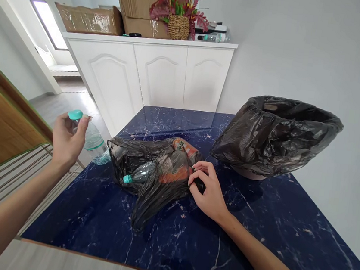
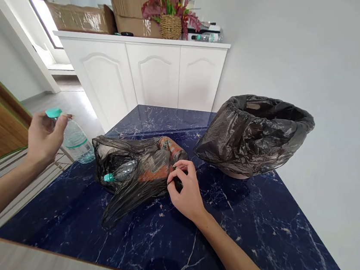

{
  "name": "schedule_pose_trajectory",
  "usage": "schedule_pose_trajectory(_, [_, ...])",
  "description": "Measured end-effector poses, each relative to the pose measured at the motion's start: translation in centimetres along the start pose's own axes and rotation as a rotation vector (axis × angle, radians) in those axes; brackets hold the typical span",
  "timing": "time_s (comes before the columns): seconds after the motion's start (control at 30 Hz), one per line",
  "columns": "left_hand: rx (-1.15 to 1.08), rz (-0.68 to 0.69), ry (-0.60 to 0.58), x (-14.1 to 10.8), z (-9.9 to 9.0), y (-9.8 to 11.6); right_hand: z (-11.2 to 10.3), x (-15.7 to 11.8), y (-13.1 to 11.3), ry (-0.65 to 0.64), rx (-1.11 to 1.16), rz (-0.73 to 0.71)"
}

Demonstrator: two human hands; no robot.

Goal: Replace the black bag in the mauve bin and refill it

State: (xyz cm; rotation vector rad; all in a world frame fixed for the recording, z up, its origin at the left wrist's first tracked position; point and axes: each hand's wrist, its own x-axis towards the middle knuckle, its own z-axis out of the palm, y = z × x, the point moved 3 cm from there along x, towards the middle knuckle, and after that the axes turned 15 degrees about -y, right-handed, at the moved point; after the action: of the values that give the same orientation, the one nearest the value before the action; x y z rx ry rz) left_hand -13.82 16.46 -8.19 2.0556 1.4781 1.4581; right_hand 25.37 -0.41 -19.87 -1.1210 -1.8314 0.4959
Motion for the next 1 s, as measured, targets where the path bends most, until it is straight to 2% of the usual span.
schedule_pose_trajectory(0.1, [0.116, 0.046, 0.081, -1.6, -1.2, 1.2, 0.0, 0.0, 0.0, -0.001, 0.002, 0.002])
schedule_pose_trajectory(0.17, [0.292, 0.17, 0.208, -3.5, -2.2, 2.9, 0.1, 0.0, 0.0, 0.0, 0.001, 0.006])
schedule_pose_trajectory(0.2, [0.381, 0.247, 0.233, -4.7, -2.3, 4.0, 0.1, 0.0, 0.0, 0.0, 0.0, 0.008])
schedule_pose_trajectory(0.23, [0.444, 0.31, 0.191, -5.8, -2.2, 4.9, 0.1, 0.0, 0.0, 0.001, -0.001, 0.008])
schedule_pose_trajectory(0.27, [0.481, 0.35, 0.049, -6.9, -1.6, 5.6, 0.1, 0.0, 0.0, 0.003, -0.001, 0.008])
schedule_pose_trajectory(0.33, [0.489, 0.355, -0.409, -9.1, 0.5, 6.1, 0.1, -0.1, 0.0, 0.007, -0.002, 0.004])
schedule_pose_trajectory(0.37, [0.475, 0.342, -0.599, -10.2, 1.6, 6.1, 0.2, -0.1, 0.0, 0.01, -0.002, 0.002])
schedule_pose_trajectory(0.4, [0.457, 0.321, -0.732, -11.1, 2.6, 5.8, 0.2, -0.1, 0.0, 0.011, -0.002, 0.0])
schedule_pose_trajectory(0.47, [0.439, 0.278, -0.842, -12.5, 4.3, 5.1, 0.1, -0.1, 0.0, 0.013, -0.002, -0.005])
schedule_pose_trajectory(0.57, [0.436, 0.227, -0.87, -13.3, 5.8, 4.0, 0.1, 0.0, 0.0, 0.012, -0.003, -0.01])
schedule_pose_trajectory(0.67, [0.413, 0.196, -0.844, -13.1, 5.8, 4.1, 0.1, 0.0, 0.1, 0.015, -0.006, -0.014])
schedule_pose_trajectory(0.77, [0.351, 0.131, -0.72, -12.5, 4.2, 5.7, 0.1, 0.0, 0.1, 0.018, -0.007, -0.018])
schedule_pose_trajectory(0.9, [0.209, -0.004, -0.44, -11.7, 0.4, 8.7, 0.1, 0.0, 0.1, 0.016, -0.007, -0.021])
schedule_pose_trajectory(1.0, [0.174, -0.087, -0.148, -11.4, -3.2, 9.3, 0.1, 0.0, 0.1, 0.015, -0.008, -0.019])
